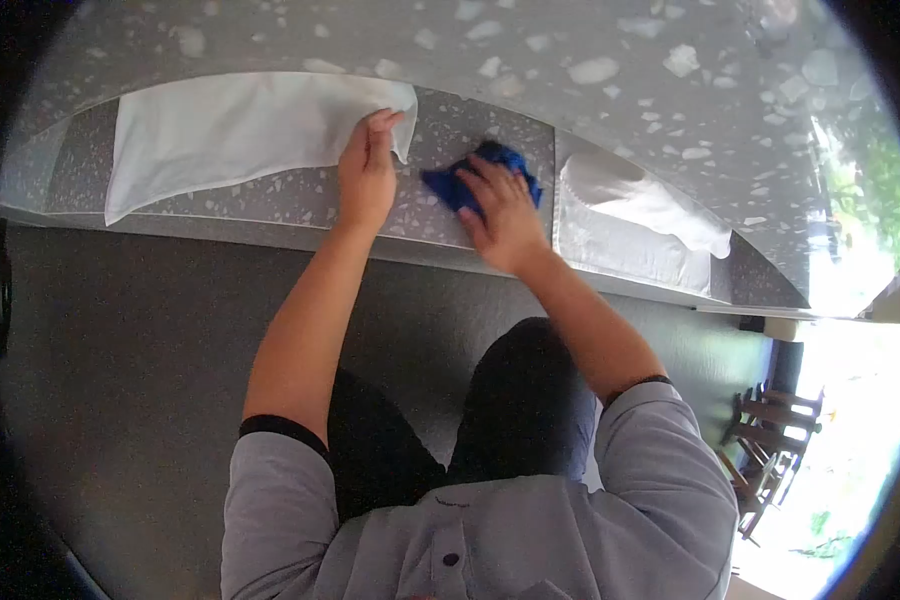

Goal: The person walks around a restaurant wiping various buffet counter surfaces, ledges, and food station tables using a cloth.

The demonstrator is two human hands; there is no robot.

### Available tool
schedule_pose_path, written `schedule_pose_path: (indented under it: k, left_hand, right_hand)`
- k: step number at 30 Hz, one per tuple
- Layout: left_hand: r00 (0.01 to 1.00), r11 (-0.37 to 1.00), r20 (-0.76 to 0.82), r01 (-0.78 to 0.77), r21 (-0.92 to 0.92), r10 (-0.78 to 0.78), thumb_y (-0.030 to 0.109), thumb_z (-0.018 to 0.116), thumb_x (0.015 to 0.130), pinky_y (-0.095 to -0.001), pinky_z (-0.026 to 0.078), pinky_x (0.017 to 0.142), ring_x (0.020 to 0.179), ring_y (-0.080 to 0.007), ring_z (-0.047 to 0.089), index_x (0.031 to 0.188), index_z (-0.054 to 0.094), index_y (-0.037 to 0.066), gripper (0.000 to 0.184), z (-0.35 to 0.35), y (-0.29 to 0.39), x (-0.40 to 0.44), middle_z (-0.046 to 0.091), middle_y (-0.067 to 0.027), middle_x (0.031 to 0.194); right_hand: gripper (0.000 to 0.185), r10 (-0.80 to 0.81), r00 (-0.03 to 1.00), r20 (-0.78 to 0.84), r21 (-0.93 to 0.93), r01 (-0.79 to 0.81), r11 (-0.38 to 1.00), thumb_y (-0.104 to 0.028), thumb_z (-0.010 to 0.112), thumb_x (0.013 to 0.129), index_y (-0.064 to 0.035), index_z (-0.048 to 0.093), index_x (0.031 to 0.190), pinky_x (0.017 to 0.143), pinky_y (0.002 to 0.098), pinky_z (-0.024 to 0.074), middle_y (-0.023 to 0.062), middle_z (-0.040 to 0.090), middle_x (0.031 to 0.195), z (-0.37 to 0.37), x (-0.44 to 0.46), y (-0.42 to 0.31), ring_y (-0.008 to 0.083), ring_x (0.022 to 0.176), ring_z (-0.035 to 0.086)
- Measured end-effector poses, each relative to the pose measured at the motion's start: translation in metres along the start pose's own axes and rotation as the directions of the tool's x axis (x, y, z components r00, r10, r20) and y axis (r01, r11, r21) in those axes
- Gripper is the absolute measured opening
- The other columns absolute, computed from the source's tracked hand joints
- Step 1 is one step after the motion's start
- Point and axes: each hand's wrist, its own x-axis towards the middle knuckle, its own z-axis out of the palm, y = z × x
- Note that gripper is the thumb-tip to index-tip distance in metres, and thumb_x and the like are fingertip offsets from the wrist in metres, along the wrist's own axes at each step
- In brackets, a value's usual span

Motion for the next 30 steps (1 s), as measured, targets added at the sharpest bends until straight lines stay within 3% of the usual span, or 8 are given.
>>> schedule_pose_path:
  k: [4,12,16,19,22,25,28,30]
  left_hand:
    - [0.997,0.997,0.047,0.066,-0.050,-0.064,0.035,0.044,0.110,-0.0381,0.052,0.090,0.103,-0.0332,0.070,0.119,0.063,0.001,0.041,-0.001,0.009,-0.003,0.073,-0.0184,0.112]
    - [0.994,0.965,0.090,0.075,-0.251,-0.054,0.033,0.040,0.111,-0.0325,0.049,0.096,0.110,-0.0244,0.068,0.120,0.064,-0.002,0.043,-0.011,-0.003,0.001,0.074,-0.0123,0.117]
    - [0.933,0.665,0.110,0.324,-0.673,-0.343,0.024,0.050,0.107,-0.0309,0.051,0.089,0.113,-0.0201,0.067,0.113,0.068,0.000,0.030,-0.028,-0.005,0.012,0.073,-0.0100,0.121]
    - [0.988,0.988,0.054,0.137,0.072,-0.141,0.013,0.060,0.098,-0.0342,0.052,0.094,0.115,-0.0221,0.068,0.110,0.070,0.004,0.018,-0.075,0.018,0.032,0.072,-0.0122,0.122]
    - [0.976,0.710,0.147,-0.216,0.670,0.158,0.006,0.063,0.091,-0.0394,0.052,0.099,0.115,-0.0277,0.067,0.110,0.070,0.007,0.020,-0.112,-0.006,0.036,0.071,-0.0155,0.119]
    - [0.896,0.534,0.266,-0.428,0.729,0.355,0.006,0.062,0.089,-0.0423,0.054,0.099,0.114,-0.0329,0.066,0.109,0.071,0.008,0.022,-0.115,-0.028,0.031,0.071,-0.0169,0.116]
    - [0.936,0.602,0.205,-0.342,0.722,0.286,0.010,0.061,0.092,-0.0436,0.053,0.100,0.116,-0.0340,0.065,0.108,0.072,0.010,0.020,-0.112,-0.035,0.031,0.070,-0.0166,0.118]
    - [0.988,0.828,0.115,-0.147,0.541,0.100,0.012,0.062,0.092,-0.0427,0.050,0.104,0.119,-0.0339,0.064,0.109,0.073,0.009,0.020,-0.117,-0.028,0.030,0.070,-0.0173,0.120]
  right_hand:
    - [0.054,0.099,0.978,-0.185,-0.095,-0.118,0.989,-0.029,0.064,0.091,-0.0054,0.055,0.139,0.114,0.0601,0.0293,0.0191,0.050,0.147,0.025,0.028,0.005,0.0421,0.136,0.045]
    - [0.056,-0.007,0.996,-0.092,0.015,0.008,1.000,-0.029,0.065,0.091,-0.0029,0.053,0.139,0.118,0.0587,0.0271,0.0196,0.047,0.149,0.047,0.046,-0.074,0.0430,0.138,0.044]
    - [0.055,-0.070,0.997,-0.033,0.049,0.071,0.996,-0.029,0.064,0.092,-0.0030,0.053,0.139,0.119,0.0567,0.0289,0.0195,0.046,0.150,0.028,0.037,-0.049,0.0425,0.139,0.043]
    - [0.053,-0.063,0.996,-0.063,-0.011,0.063,0.998,-0.028,0.064,0.093,-0.0032,0.054,0.138,0.118,0.0568,0.0295,0.0197,0.046,0.149,0.035,0.040,-0.049,0.0422,0.138,0.044]
    - [0.051,-0.061,0.993,-0.097,0.015,0.063,0.998,-0.027,0.063,0.093,-0.0034,0.055,0.138,0.117,0.0570,0.0302,0.0202,0.047,0.149,0.033,0.035,-0.054,0.0417,0.136,0.045]
    - [0.051,-0.045,0.995,-0.089,-0.017,0.044,0.999,-0.026,0.063,0.093,-0.0026,0.055,0.137,0.116,0.0572,0.0301,0.0208,0.048,0.147,0.036,0.028,-0.069,0.0417,0.135,0.045]
    - [0.052,-0.112,0.992,-0.061,0.044,0.115,0.992,-0.027,0.063,0.092,-0.0013,0.055,0.137,0.117,0.0571,0.0291,0.0210,0.048,0.147,0.046,0.049,-0.091,0.0423,0.136,0.044]
    - [0.054,-0.141,0.989,-0.045,0.062,0.143,0.988,-0.028,0.063,0.092,-0.0013,0.054,0.138,0.118,0.0569,0.0281,0.0212,0.048,0.147,0.061,0.075,-0.112,0.0423,0.137,0.044]
